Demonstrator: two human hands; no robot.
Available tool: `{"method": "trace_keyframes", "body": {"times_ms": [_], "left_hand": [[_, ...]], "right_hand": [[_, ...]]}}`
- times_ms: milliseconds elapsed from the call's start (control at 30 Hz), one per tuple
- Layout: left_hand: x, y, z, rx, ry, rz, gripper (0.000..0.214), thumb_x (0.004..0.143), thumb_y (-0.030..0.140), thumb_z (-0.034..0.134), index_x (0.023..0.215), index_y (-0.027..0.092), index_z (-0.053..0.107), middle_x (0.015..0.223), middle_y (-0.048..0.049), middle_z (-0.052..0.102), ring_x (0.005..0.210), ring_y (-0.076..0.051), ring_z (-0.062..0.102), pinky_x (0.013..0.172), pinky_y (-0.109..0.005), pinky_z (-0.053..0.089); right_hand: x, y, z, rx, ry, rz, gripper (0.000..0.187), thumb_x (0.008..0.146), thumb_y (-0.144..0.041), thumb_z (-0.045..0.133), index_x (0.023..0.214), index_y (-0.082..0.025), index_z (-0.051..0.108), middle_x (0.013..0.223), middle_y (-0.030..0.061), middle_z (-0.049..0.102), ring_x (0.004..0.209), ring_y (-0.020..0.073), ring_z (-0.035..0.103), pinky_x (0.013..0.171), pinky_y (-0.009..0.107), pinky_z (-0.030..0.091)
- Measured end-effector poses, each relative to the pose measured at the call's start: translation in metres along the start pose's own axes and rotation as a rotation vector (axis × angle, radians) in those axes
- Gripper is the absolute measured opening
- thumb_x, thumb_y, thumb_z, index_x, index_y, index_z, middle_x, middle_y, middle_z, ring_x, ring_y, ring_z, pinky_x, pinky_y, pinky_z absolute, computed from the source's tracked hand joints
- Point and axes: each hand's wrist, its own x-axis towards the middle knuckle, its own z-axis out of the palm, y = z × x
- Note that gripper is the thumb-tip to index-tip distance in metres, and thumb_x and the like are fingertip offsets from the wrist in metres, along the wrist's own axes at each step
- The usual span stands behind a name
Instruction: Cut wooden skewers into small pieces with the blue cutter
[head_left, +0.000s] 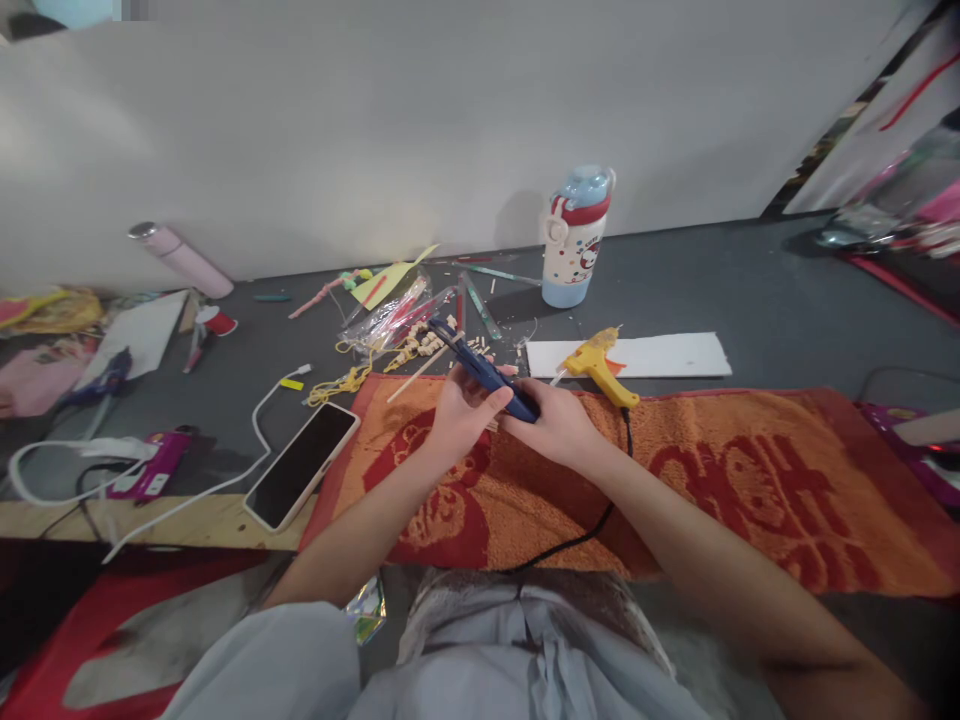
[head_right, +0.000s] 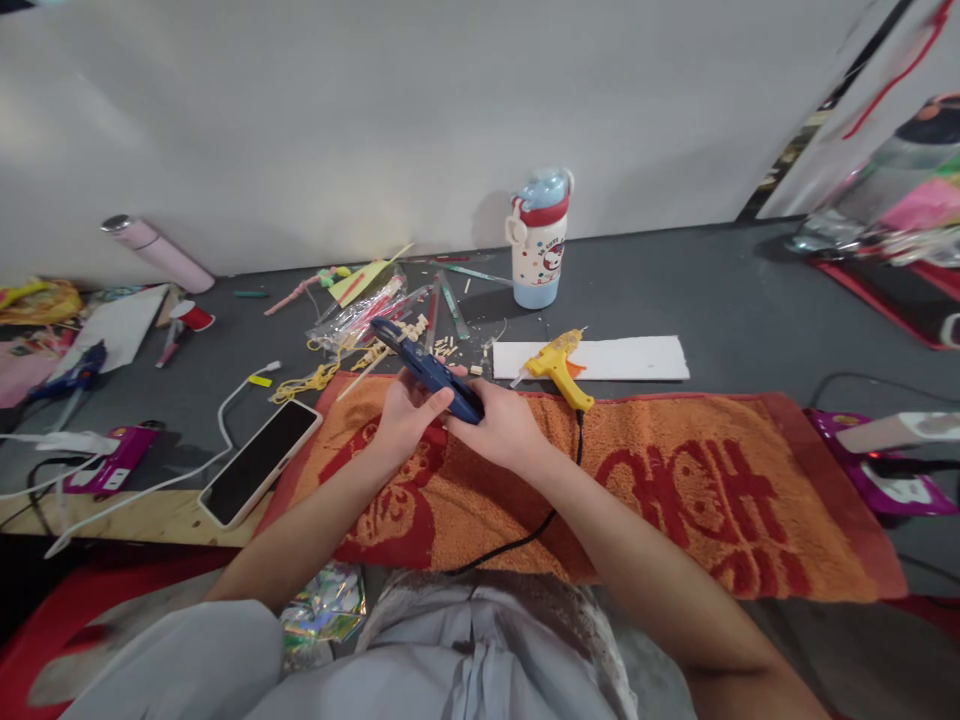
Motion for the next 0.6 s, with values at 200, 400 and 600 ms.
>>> {"method": "trace_keyframes", "body": {"times_ms": [200,400,600], "left_hand": [[0.002,-0.005,-0.001,0.113,-0.069,0.021,0.054,0.068,0.052,0.071,0.104,0.016,0.052,0.108,-0.0121,0.065,0.102,-0.022,0.062,0.090,-0.037,0.049],[0.003,0.009,-0.024,0.801,0.028,0.233,0.033,0.088,0.045,0.048,0.101,0.017,0.058,0.093,-0.0098,0.064,0.088,-0.022,0.061,0.084,-0.038,0.046],[0.020,0.019,-0.051,1.037,0.159,0.555,0.024,0.089,0.034,0.046,0.102,0.017,0.057,0.108,-0.0130,0.059,0.108,-0.026,0.051,0.100,-0.044,0.035]], "right_hand": [[0.002,0.002,-0.001,-0.081,0.016,0.028,0.024,0.075,-0.034,0.055,0.088,-0.016,0.064,0.077,0.0068,0.069,0.065,0.0192,0.061,0.058,0.026,0.039],[0.009,0.009,-0.012,-0.212,0.050,0.105,0.026,0.078,-0.040,0.052,0.087,-0.018,0.063,0.075,0.0067,0.068,0.066,0.0204,0.061,0.057,0.027,0.038],[0.008,0.010,-0.014,-0.267,0.026,0.069,0.030,0.080,-0.044,0.051,0.087,-0.017,0.059,0.076,0.0075,0.066,0.064,0.0204,0.060,0.057,0.028,0.037]]}}
